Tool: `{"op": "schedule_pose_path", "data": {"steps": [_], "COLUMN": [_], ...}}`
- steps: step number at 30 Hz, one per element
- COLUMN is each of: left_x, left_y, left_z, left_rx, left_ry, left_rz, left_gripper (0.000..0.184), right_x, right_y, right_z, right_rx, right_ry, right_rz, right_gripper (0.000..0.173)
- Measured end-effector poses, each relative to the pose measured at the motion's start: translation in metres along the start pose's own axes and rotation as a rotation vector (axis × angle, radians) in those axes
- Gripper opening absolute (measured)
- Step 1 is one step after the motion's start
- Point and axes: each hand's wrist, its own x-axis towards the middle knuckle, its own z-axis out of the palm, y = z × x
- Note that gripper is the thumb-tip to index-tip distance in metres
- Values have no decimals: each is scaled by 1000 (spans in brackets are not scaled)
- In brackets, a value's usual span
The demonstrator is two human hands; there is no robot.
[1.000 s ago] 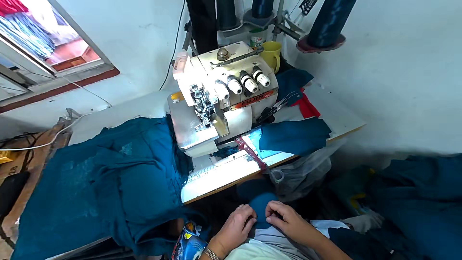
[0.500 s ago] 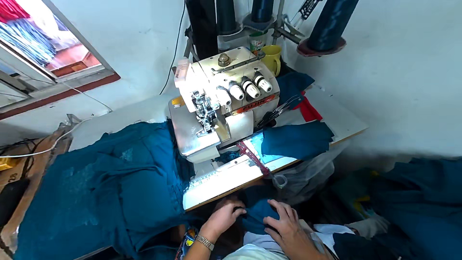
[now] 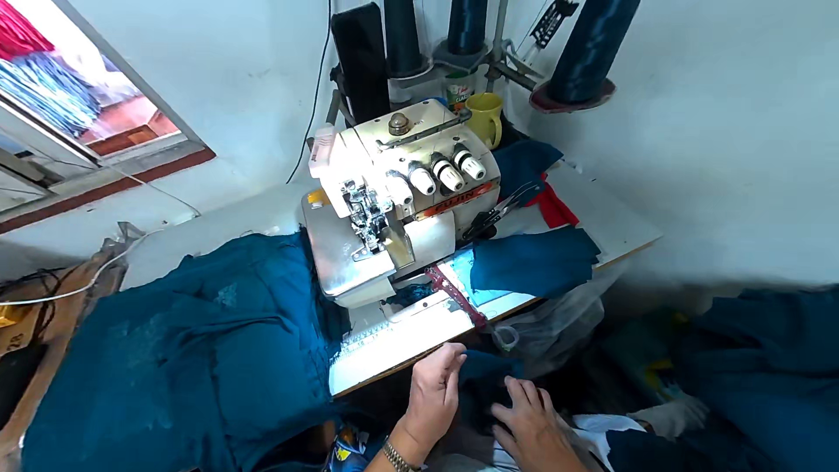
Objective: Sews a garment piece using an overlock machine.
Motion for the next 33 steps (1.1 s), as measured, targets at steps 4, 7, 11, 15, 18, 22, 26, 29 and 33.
{"op": "schedule_pose_path", "data": {"steps": [4, 7, 11, 15, 18, 22, 26, 29, 33], "left_x": [47, 73, 80, 62, 29, -1, -19, -32, -60], "left_y": [31, 51, 76, 92, 91, 86, 81, 74, 56], "left_z": [-40, -84, -146, -195, -212, -185, -173, -197, -211], "left_rx": [-140, -272, -144, -12, 74, -15, -141, -137, -88], "left_ry": [198, 311, 559, 647, 257, -309, -245, -80, -152], "left_rz": [-141, -254, -312, -323, -328, -199, -239, -366, -456], "left_gripper": [22, 23, 25, 26, 21, 26, 16, 7, 9], "right_x": [2, 8, 14, 14, 12, 31, 64, 88, 108], "right_y": [4, 8, 8, 10, 8, -50, -119, -152, -176], "right_z": [1, -1, -4, -7, -8, -37, -43, -52, -65], "right_rx": [-22, 48, 118, 150, 169, 662, 989, 1047, 949], "right_ry": [-32, -67, -116, -72, 58, 194, -108, -249, -203], "right_rz": [-20, -23, 67, 121, -2, -439, -708, -645, -685], "right_gripper": [24, 23, 28, 29, 32, 46, 46, 22, 19]}}
